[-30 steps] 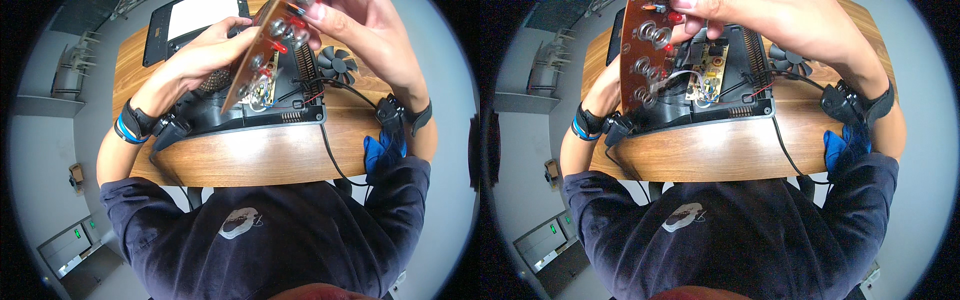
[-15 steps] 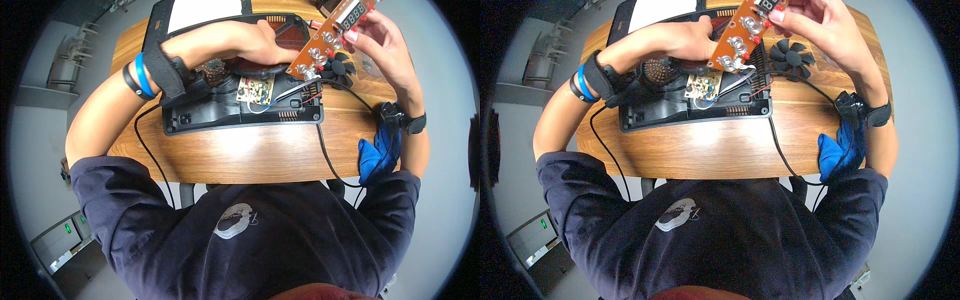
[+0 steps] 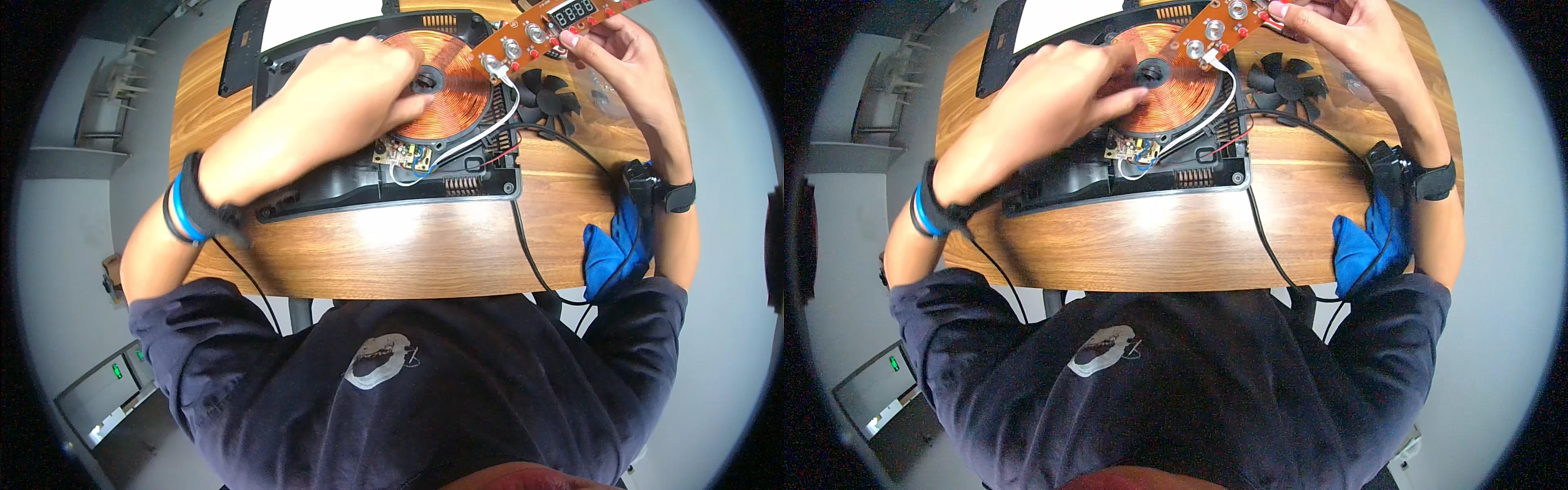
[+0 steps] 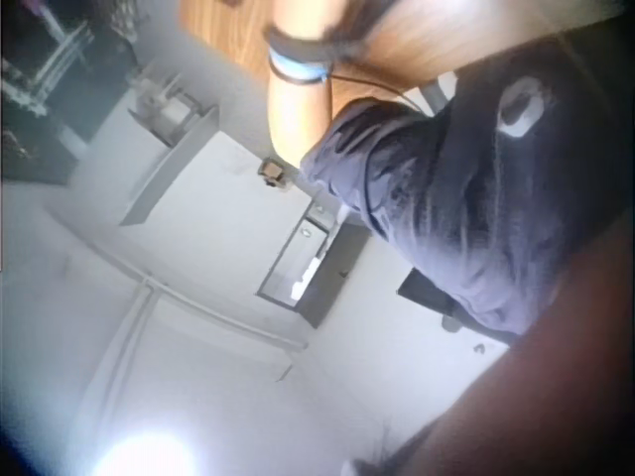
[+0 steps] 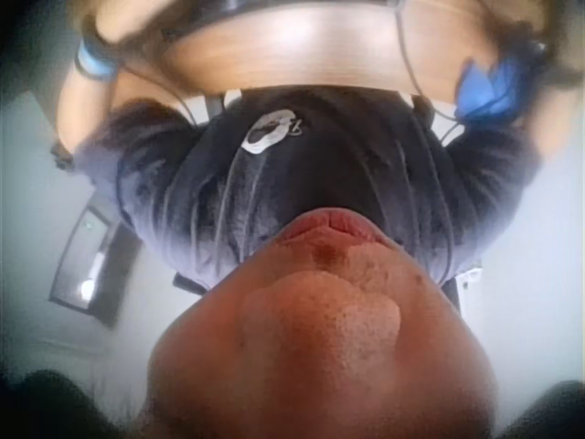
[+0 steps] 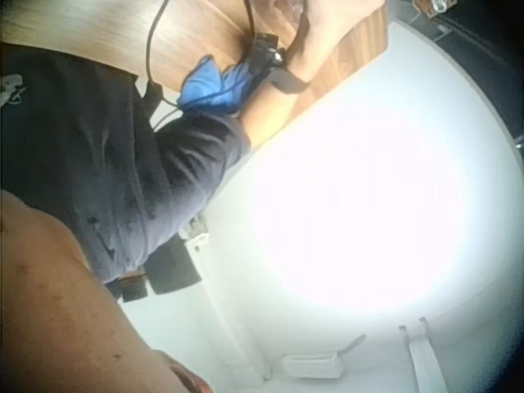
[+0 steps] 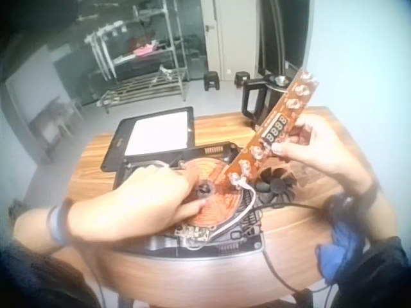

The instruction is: The person assembles electronic components inside a black plastic housing on a wooden table. They use a screwdriver to secure a green circuit board and attach a copper coil, a fan, and a control panel with a digital display. Wires are connected between components, and the assembly is adjusted within the housing.

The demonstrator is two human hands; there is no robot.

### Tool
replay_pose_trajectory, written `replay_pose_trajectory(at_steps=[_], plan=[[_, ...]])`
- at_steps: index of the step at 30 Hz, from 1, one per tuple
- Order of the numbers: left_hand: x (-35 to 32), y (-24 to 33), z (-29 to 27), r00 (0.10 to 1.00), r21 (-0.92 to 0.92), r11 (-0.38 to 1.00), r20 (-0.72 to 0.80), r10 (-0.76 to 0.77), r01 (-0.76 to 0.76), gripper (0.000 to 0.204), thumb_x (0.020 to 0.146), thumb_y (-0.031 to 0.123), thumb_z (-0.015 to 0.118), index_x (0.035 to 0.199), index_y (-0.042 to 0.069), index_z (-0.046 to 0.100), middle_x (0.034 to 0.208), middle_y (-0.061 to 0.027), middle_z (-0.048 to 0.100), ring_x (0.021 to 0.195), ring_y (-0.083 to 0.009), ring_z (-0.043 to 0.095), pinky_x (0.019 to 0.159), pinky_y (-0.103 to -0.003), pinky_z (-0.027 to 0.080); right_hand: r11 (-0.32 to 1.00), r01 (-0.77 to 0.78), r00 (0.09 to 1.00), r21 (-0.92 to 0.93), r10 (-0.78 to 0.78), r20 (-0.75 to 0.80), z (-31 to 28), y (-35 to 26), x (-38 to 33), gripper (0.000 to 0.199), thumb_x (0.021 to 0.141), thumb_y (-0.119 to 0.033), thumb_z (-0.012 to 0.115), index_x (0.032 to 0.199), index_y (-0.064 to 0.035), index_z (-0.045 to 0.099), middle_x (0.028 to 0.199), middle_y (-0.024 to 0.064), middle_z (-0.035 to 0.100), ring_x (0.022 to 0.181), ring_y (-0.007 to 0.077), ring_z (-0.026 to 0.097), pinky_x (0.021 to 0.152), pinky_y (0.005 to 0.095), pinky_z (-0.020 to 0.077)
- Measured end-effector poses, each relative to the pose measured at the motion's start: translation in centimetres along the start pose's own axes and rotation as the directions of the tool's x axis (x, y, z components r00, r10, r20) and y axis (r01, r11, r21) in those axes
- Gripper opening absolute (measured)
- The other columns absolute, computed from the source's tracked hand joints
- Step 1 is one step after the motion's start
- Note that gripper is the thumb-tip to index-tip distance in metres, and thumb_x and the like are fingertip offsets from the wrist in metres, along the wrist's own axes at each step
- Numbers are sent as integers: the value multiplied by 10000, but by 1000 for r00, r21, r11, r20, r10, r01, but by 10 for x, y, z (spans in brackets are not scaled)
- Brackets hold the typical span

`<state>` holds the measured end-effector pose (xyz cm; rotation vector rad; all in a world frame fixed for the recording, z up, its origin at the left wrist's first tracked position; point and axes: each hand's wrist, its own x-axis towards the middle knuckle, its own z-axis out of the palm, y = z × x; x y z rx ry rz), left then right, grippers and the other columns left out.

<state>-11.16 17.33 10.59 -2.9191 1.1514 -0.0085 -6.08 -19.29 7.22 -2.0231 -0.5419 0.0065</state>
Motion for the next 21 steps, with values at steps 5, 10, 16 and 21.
replay_pose_trajectory(at_steps=[5,10,16,21], plan=[[-19,29,4,981,-290,940,-128,148,-180,230,938,233,789,1078,75,697,952,-117,757,928,-335,745,770,-452,587,981,-109,993,-163,113,17,-9,17,2,289,997,-279,811,1129,-29,754,957,10,752,900,82,666,827,282,541],[-11,46,34,962,-328,906,-130,238,-269,350,918,267,806,1147,39,673,1031,-159,738,983,-384,725,810,-494,581,974,-181,982,-135,187,33,-4,24,-3,372,984,-307,825,1220,-35,732,1051,15,760,909,87,671,819,289,558],[14,54,40,978,-375,906,-19,207,-199,326,895,216,831,1095,39,642,886,-165,742,880,-419,730,729,-502,572,958,-284,950,32,277,146,-8,26,-19,469,1055,-409,725,1321,-24,696,1213,67,762,1025,134,728,858,294,591],[15,52,51,982,-437,882,-27,185,-178,324,881,101,818,1117,40,604,859,-159,729,871,-411,724,718,-486,555,902,-389,920,185,373,120,-6,23,-21,557,1097,-495,631,1289,22,715,1210,119,774,1068,170,750,845,283,597]])
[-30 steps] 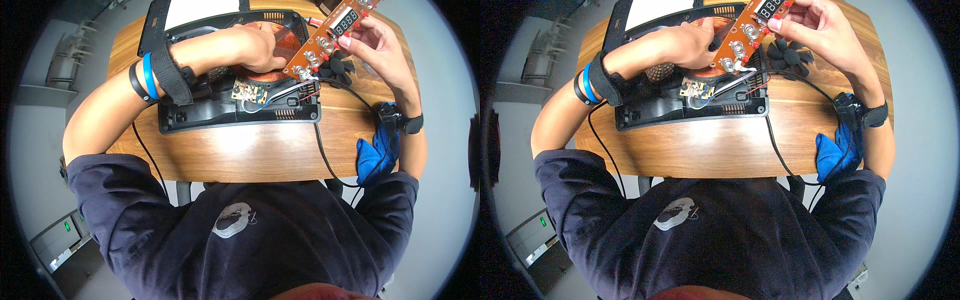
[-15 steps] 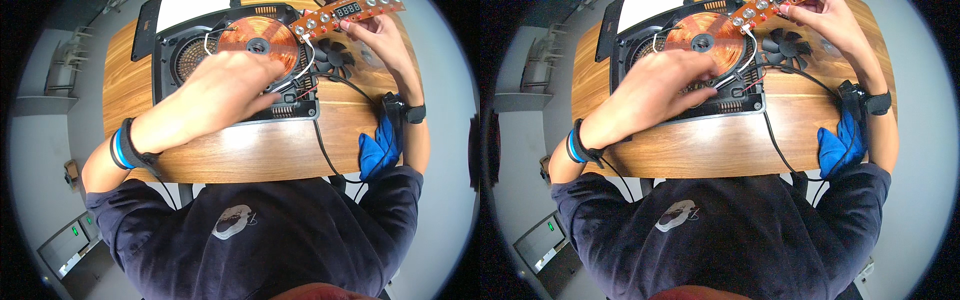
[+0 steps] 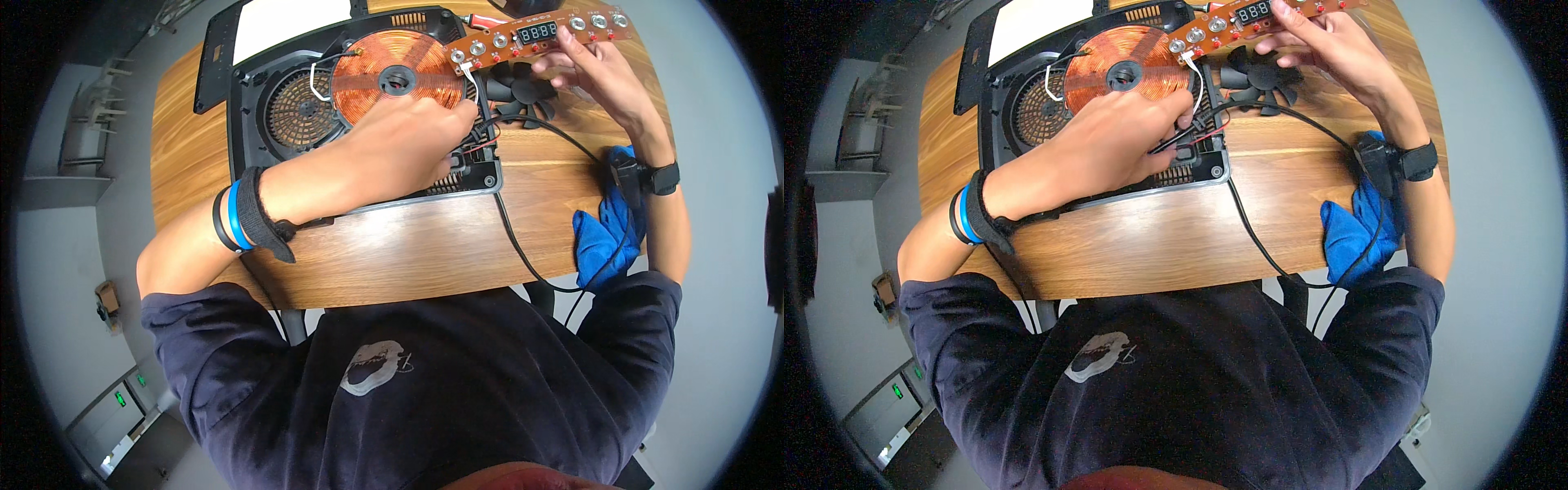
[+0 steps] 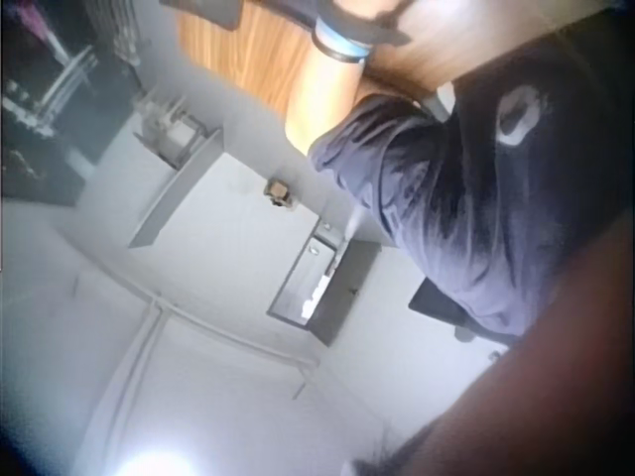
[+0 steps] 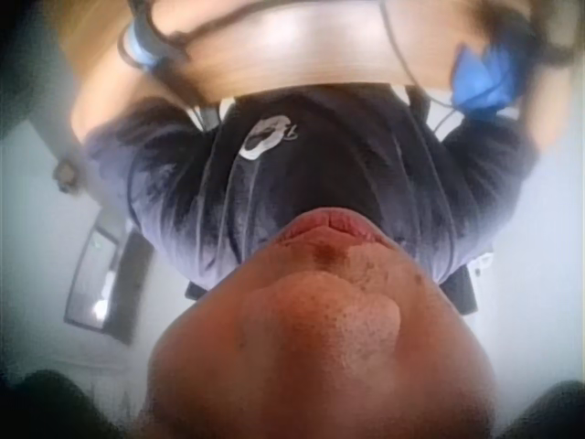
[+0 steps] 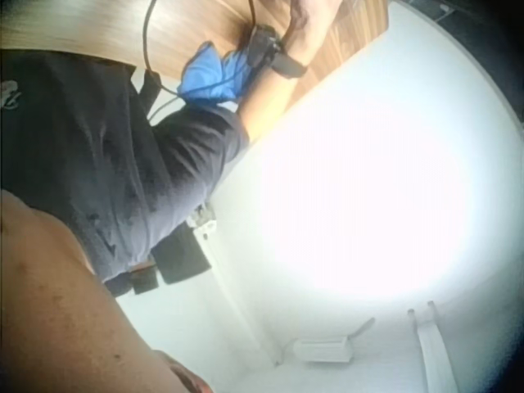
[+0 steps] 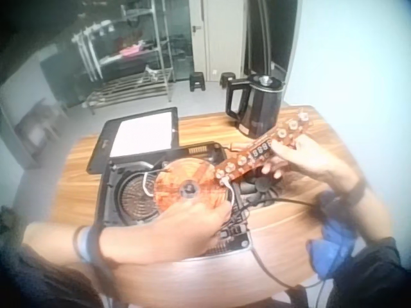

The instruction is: The person assembles electronic components inside a black plastic housing on a wooden table. They use a screwdriver to secure a green circuit board and attach a copper coil, a fan, and a control panel with a digital display. Wires are connected between components, and the assembly is adjusted within the housing.

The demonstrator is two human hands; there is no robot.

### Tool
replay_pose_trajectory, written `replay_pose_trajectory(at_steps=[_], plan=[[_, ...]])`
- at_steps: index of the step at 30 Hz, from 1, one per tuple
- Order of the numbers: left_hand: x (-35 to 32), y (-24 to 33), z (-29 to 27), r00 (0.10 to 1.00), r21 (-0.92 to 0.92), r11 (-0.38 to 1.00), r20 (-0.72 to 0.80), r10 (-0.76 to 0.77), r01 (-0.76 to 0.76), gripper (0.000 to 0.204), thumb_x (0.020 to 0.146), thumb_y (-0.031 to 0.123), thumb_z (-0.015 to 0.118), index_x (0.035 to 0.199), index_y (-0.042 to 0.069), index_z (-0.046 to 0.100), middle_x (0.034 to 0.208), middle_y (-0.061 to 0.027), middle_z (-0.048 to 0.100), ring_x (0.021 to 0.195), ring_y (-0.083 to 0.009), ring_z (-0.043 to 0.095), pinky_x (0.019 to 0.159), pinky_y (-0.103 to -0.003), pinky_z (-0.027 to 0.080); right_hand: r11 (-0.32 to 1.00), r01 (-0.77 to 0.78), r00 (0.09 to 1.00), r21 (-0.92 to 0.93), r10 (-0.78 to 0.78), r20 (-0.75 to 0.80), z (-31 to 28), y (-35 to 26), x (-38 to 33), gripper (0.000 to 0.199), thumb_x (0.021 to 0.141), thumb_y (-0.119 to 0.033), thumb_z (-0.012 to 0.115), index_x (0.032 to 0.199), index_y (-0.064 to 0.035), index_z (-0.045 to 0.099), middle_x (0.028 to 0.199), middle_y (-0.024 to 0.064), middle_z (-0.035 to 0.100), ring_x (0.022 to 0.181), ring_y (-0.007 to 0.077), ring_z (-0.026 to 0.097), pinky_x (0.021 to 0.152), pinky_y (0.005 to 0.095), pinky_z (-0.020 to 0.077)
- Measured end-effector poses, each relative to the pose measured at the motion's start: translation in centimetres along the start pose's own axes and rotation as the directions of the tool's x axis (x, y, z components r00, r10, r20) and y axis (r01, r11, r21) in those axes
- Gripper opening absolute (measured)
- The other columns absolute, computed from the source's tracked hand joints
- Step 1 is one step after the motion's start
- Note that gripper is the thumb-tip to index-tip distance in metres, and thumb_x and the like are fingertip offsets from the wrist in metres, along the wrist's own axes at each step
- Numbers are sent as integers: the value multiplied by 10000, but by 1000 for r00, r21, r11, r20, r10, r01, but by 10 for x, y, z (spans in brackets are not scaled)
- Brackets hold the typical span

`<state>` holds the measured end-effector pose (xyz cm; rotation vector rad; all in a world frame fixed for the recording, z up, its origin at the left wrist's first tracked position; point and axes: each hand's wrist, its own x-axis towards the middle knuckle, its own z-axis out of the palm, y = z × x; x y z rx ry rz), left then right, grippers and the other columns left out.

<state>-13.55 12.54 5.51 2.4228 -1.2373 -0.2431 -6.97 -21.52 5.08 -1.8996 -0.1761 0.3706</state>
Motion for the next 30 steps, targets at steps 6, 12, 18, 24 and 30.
replay_pose_trajectory(at_steps=[6,12,18,24,30], plan=[[-6,-3,-2,997,-166,985,-65,40,-50,262,927,26,758,1120,21,581,836,-148,687,815,-370,708,714,-448,546,1000,22,999,2,-22,-33,-8,10,6,437,1088,-435,674,1193,-17,748,1016,39,751,930,129,723,812,261,585],[-13,-4,-11,991,-408,911,-135,4,-59,231,975,-33,730,1154,-4,586,871,-92,671,831,-198,701,749,-343,558,998,-13,998,64,9,55,-5,7,10,380,1066,-406,717,1166,-41,742,991,13,720,892,111,684,794,253,563],[-14,-6,-16,996,-565,824,-41,-75,39,230,980,-27,754,1154,3,606,887,0,652,831,-69,633,731,-263,522,999,-46,977,24,40,210,-9,15,20,373,1037,-396,759,1161,-45,730,988,17,714,849,100,664,802,247,566],[-7,-6,-17,996,-515,855,-29,-83,56,229,978,-6,768,1135,40,608,874,44,623,804,-25,592,691,-213,469,993,-114,964,-5,111,243,9,8,26,384,996,-355,813,1166,-19,737,994,31,747,820,82,672,769,244,580],[-6,-10,-16,995,-567,823,-56,-80,34,135,990,-30,723,1069,23,628,872,27,627,818,-52,611,740,-256,522,988,-148,929,-40,152,336,45,-22,24,340,999,-318,811,1158,-23,751,1015,42,779,795,57,656,713,207,552]])
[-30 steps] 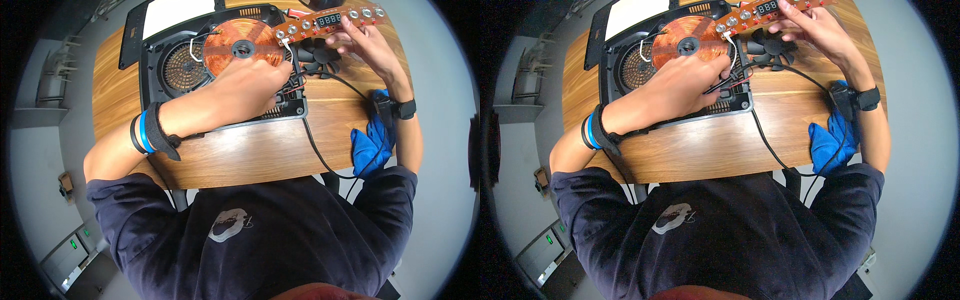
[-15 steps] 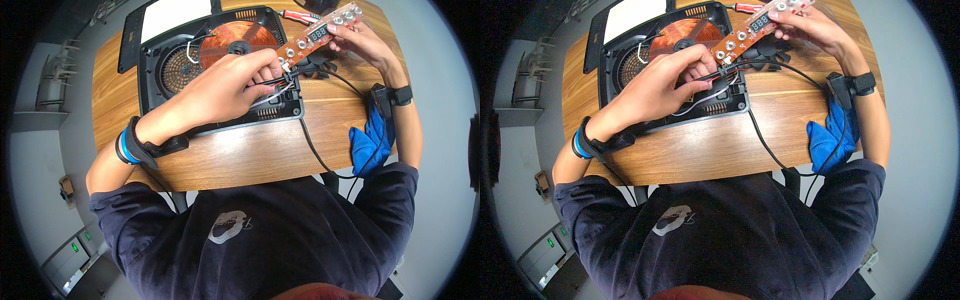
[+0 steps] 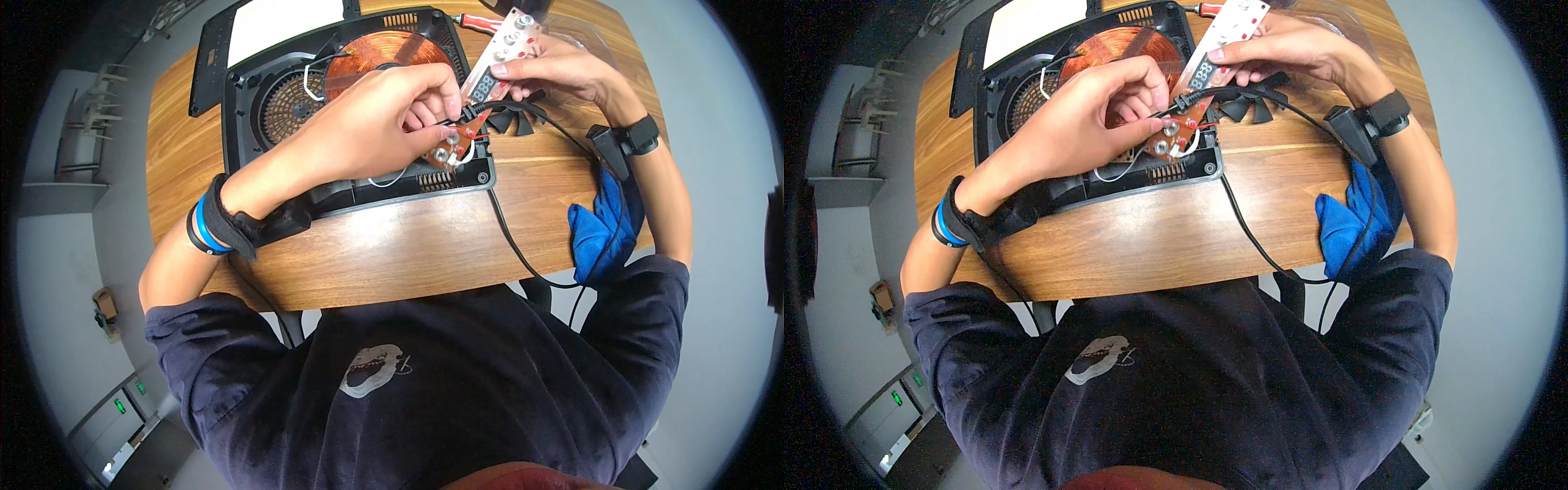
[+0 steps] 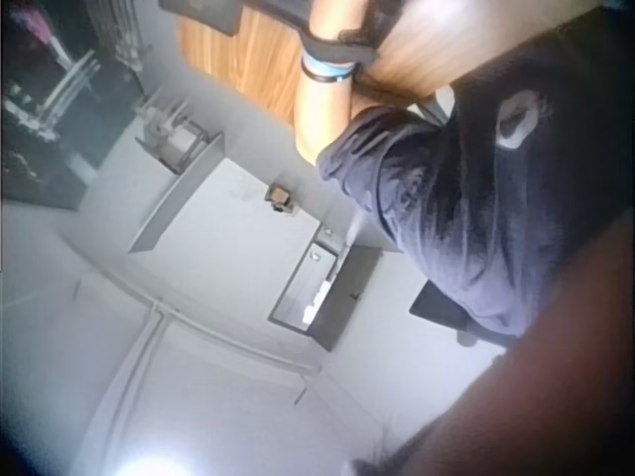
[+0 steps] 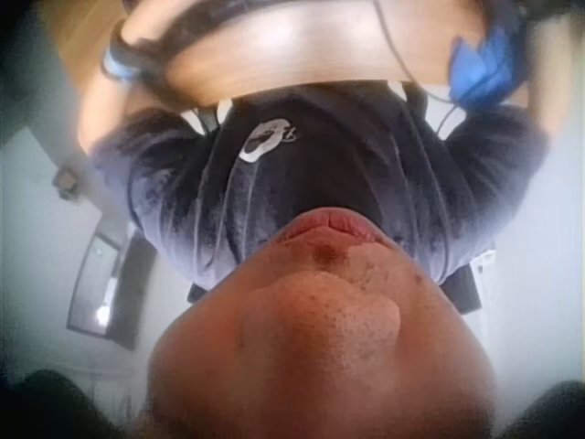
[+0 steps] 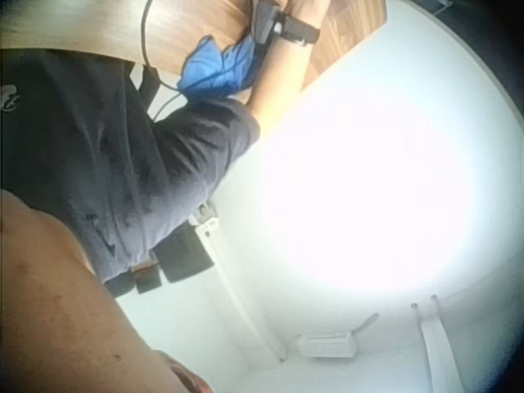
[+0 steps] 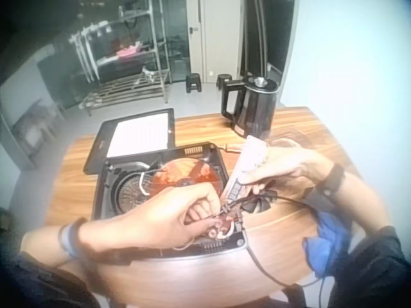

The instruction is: The person assembles electronic components inside a black plastic housing on a wooden table. They use a screwdriver to secure a green circuit board and attach a copper coil, a fan, and a control panel with a digital display. Wires are connected between components, and the assembly is adjusted within the housing.

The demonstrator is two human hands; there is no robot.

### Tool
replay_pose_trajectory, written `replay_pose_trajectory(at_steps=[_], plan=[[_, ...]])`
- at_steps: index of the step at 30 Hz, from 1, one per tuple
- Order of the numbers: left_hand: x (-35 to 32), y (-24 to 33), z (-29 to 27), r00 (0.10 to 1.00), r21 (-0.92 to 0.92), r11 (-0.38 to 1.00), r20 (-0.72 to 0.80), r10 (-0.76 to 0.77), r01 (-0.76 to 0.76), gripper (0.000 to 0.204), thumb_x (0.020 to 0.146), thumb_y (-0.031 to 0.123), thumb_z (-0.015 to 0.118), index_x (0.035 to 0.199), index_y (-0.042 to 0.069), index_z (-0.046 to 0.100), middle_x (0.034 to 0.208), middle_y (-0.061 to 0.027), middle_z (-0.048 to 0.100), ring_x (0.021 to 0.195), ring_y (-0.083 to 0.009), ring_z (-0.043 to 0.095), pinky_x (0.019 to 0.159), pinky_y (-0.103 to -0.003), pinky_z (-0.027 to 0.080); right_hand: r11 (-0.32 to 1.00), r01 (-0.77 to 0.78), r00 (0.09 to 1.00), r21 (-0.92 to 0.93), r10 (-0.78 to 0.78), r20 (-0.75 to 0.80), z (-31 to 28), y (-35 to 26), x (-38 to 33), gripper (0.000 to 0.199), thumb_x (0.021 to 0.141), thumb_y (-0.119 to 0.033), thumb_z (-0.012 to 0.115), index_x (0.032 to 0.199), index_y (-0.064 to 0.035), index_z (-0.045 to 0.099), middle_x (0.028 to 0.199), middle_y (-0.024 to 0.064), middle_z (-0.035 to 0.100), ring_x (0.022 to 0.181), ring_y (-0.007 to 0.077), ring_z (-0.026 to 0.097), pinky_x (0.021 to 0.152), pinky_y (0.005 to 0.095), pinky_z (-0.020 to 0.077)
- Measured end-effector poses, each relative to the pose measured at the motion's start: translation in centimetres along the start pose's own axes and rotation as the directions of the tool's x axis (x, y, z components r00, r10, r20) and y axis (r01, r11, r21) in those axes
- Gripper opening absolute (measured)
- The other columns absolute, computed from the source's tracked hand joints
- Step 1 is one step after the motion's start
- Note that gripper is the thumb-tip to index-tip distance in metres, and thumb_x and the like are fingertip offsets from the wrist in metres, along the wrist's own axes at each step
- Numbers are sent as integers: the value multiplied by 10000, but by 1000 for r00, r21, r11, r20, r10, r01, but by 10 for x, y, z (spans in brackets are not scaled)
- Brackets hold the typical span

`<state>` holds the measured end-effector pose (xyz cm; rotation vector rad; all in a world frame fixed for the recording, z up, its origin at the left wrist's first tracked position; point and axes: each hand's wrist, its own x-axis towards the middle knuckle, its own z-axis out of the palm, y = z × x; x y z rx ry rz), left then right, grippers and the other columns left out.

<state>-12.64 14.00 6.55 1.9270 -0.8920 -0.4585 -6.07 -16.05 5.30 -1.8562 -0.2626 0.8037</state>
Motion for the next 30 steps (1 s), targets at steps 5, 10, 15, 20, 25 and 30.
replay_pose_trajectory(at_steps=[5,10,15,20,25,30], plan=[[-1,7,-4,998,188,982,60,-13,2,38,999,-12,686,985,12,662,890,-37,655,826,-118,642,762,-294,544,999,-16,983,-34,22,184,2,3,12,339,1036,-369,768,1166,-57,740,955,-4,727,779,56,622,661,196,498],[-3,4,-3,975,307,927,10,222,-214,29,997,6,673,984,26,655,912,-99,680,822,-196,688,741,-323,543,980,-9,985,200,-26,170,7,-2,19,391,1076,-347,709,1311,-38,664,1084,47,769,896,56,723,827,195,621],[-2,-3,0,979,214,958,-17,201,-193,34,993,13,674,987,28,644,882,-109,672,795,-218,689,706,-339,534,991,52,995,123,-62,80,9,-8,21,668,1004,-158,784,1535,-17,404,1072,89,773,907,104,759,827,240,650],[-1,-3,-3,963,286,924,-21,269,-252,47,983,9,679,1000,28,639,871,-104,669,781,-221,681,704,-344,538,997,74,993,-20,-72,99,26,-15,3,896,993,-107,749,1669,1,173,1040,129,772,902,167,781,803,283,668],[-3,-5,-1,924,319,885,-62,377,-339,52,978,11,680,1003,32,638,874,-102,673,786,-244,684,723,-352,544,985,69,988,-158,-45,149,30,-30,-1,845,1048,-211,726,1703,-151,196,1103,133,758,912,161,775,772,249,656],[0,-7,-4,947,301,907,-37,320,-295,60,974,22,686,996,35,632,880,-107,677,810,-249,693,734,-360,546,972,214,968,-100,-196,159,35,-8,10,612,1121,-280,624,1633,-129,324,1168,97,736,969,154,764,795,260,648]])
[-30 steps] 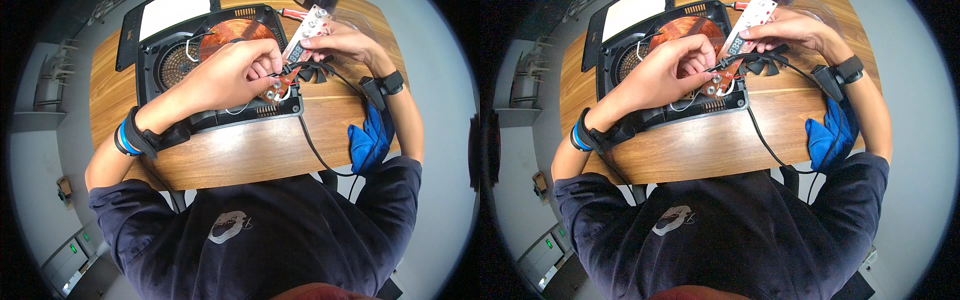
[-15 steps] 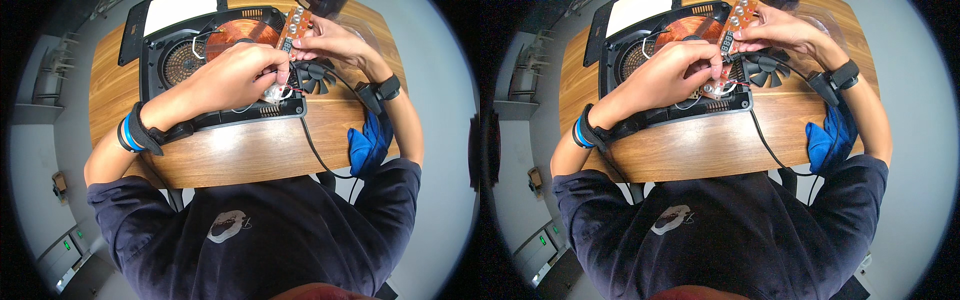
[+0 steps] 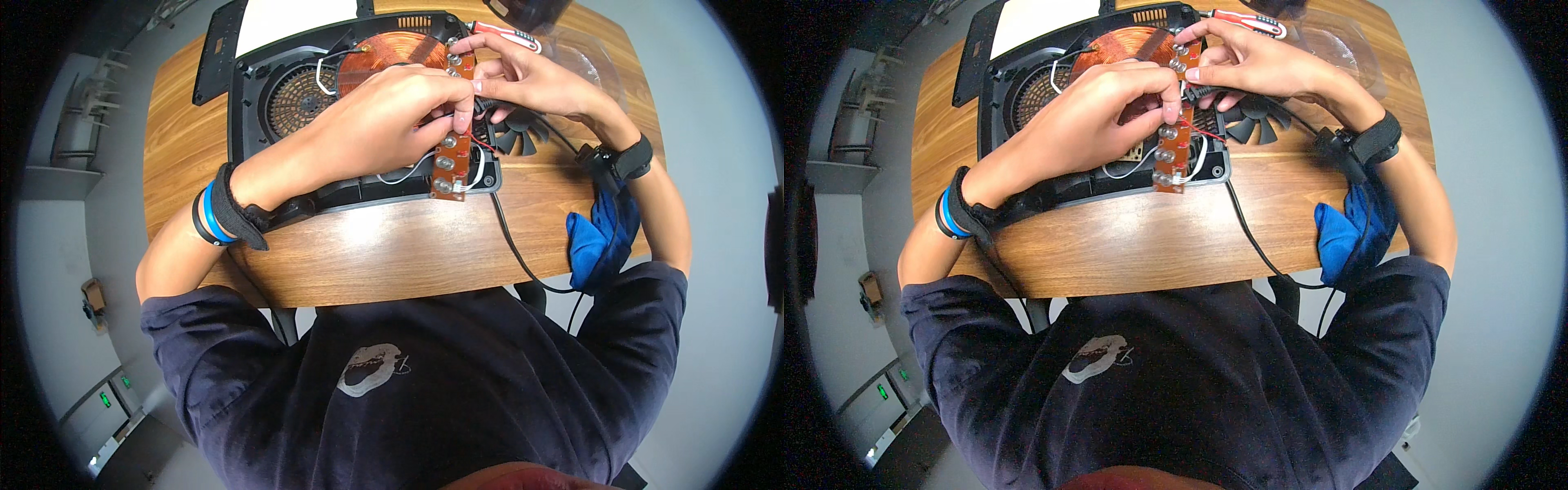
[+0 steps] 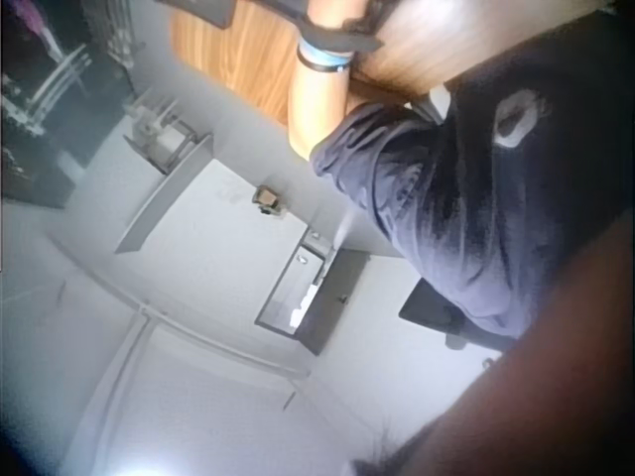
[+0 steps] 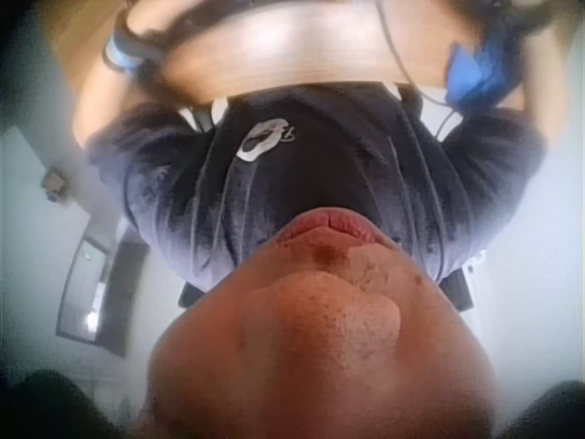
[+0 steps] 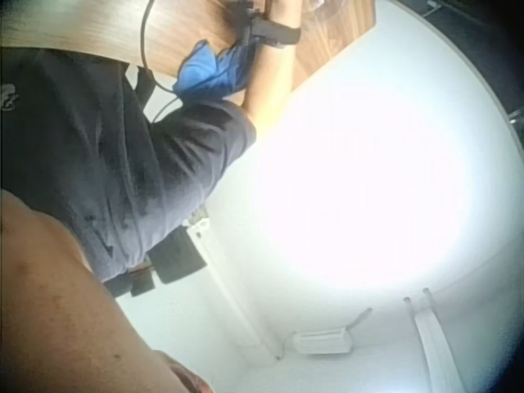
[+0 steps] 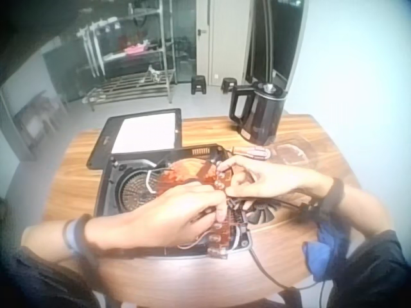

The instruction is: The person assembles electronic components inside a black plastic housing on a wooden table. They use a screwdriver to secure a green circuit board and attach a copper coil, a fan, and a control panel with a digital display. Wires are connected between components, and the assembly is adjusted within the housing.

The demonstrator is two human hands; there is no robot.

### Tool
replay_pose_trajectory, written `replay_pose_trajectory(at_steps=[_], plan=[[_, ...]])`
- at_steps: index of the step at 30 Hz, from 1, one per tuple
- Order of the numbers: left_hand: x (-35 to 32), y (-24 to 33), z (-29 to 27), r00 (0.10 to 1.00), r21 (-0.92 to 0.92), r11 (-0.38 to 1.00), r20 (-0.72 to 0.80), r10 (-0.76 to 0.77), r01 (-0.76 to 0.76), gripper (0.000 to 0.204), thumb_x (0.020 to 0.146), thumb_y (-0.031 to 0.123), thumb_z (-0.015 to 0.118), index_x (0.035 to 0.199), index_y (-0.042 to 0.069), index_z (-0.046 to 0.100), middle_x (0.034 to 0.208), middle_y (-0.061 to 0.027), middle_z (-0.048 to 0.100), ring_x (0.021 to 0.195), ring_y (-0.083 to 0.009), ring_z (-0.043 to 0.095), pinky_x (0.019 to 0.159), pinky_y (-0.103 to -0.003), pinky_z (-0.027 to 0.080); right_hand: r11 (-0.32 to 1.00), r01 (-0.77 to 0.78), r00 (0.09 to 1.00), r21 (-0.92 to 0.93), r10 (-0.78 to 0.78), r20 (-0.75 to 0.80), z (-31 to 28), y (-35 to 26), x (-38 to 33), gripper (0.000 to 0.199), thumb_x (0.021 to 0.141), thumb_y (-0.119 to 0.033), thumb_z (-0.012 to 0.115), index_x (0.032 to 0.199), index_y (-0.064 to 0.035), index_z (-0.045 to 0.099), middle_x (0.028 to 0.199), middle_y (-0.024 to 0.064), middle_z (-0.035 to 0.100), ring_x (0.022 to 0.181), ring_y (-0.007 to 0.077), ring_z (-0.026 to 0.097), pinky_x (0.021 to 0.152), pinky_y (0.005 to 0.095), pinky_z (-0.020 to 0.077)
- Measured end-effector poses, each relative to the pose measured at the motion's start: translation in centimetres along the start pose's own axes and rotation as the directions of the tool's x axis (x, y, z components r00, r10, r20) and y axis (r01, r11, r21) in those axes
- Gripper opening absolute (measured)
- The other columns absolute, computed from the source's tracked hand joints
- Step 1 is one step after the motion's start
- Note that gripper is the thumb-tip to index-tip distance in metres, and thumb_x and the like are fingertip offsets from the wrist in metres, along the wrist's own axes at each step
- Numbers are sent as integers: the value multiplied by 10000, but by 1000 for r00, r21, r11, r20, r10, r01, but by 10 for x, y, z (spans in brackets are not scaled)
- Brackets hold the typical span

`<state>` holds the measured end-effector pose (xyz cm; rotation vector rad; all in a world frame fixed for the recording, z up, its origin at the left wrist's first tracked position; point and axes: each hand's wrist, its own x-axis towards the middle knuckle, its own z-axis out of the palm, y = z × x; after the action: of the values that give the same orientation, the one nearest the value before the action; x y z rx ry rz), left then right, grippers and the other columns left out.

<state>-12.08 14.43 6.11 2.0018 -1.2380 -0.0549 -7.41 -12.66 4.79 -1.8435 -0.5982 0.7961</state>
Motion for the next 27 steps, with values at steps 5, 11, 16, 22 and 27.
replay_pose_trajectory(at_steps=[5,11,16,22,27], plan=[[-1,0,-1,1000,50,999,-26,14,-12,62,962,26,692,992,32,637,889,-124,672,838,-296,689,753,-382,549,999,40,989,27,-44,138,-10,-2,-1,430,1158,-337,551,1479,-52,533,1039,74,748,925,114,739,807,249,622],[-2,-10,2,992,201,972,-9,127,-123,100,917,27,724,1012,47,702,943,-128,660,929,-346,665,837,-432,552,980,69,989,-188,-42,141,6,-15,-20,376,1090,-309,689,1300,-6,616,934,27,702,871,99,688,764,255,585],[-6,-3,2,985,393,904,28,172,-169,150,867,50,763,1011,74,734,1077,-94,644,1039,-320,636,889,-419,558,927,66,998,-369,-66,15,29,-22,-26,309,984,-185,784,1166,-20,597,858,65,691,791,177,702,718,338,570],[-3,19,0,909,471,788,320,267,-397,339,820,76,774,1158,84,760,1235,-78,636,1242,-270,596,1016,-386,521,860,108,979,-499,-179,-95,32,-21,-26,248,923,-21,722,1134,-19,592,896,66,682,817,180,664,784,347,552],[-25,14,20,870,246,860,344,354,-447,563,794,71,791,1345,84,679,1387,-110,618,1352,-289,559,1084,-384,478,897,150,963,-416,-228,-145,24,-26,-27,228,931,34,783,1070,6,605,929,54,694,873,139,669,830,320,563]])
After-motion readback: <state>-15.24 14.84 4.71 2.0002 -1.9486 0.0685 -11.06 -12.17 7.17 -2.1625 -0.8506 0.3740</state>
